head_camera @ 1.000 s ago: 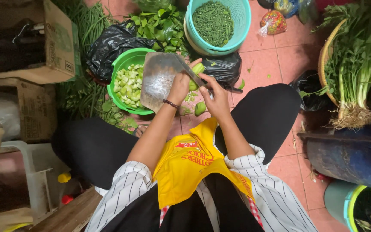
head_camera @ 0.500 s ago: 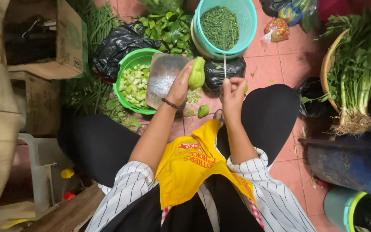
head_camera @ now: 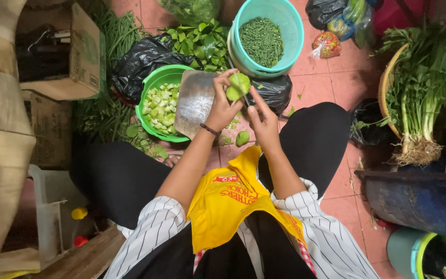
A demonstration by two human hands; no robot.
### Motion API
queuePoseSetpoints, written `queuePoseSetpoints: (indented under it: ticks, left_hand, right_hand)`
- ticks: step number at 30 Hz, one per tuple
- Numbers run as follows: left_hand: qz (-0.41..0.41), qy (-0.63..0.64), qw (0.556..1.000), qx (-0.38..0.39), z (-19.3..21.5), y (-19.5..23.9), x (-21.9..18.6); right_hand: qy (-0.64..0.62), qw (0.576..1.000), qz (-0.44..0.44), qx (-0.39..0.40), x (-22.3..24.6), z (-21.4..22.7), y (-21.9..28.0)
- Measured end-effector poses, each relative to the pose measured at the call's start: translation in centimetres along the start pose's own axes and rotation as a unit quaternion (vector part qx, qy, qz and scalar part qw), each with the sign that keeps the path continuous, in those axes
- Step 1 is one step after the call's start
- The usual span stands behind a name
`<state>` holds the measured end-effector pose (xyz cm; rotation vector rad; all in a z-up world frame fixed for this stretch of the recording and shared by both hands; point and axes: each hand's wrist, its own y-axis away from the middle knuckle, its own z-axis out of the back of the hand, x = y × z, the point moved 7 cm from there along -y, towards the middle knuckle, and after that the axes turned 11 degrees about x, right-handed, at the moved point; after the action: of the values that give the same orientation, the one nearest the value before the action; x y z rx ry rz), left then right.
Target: Peeling and preparing vegetables using a knife and a cutting board.
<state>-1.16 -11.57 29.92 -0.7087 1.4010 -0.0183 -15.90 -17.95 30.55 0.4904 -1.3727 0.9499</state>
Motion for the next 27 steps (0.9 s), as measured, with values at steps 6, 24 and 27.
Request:
queuePoseSetpoints:
  ticks: [6,24,27]
  left_hand:
    - [-0.003,0.004,1.0,-0.005,0.2,-0.1,0.1]
    - [-0.037,-0.076,0.996,-0.006,-0.7,-0.1,0.9]
    - [-0.033,-0.088,0.995,-0.021,-0.9,0.0,1.1]
  right_hand:
    - [-0.003,0.999,-0.007,0.047,-0.6,0.0,-0.3]
    - [0.124,0.992,0.023,-0.002,0.6,-0.1,-1.2]
    - [0.16,0.983,0.075,-0.054,2.3,-0.8,-0.9]
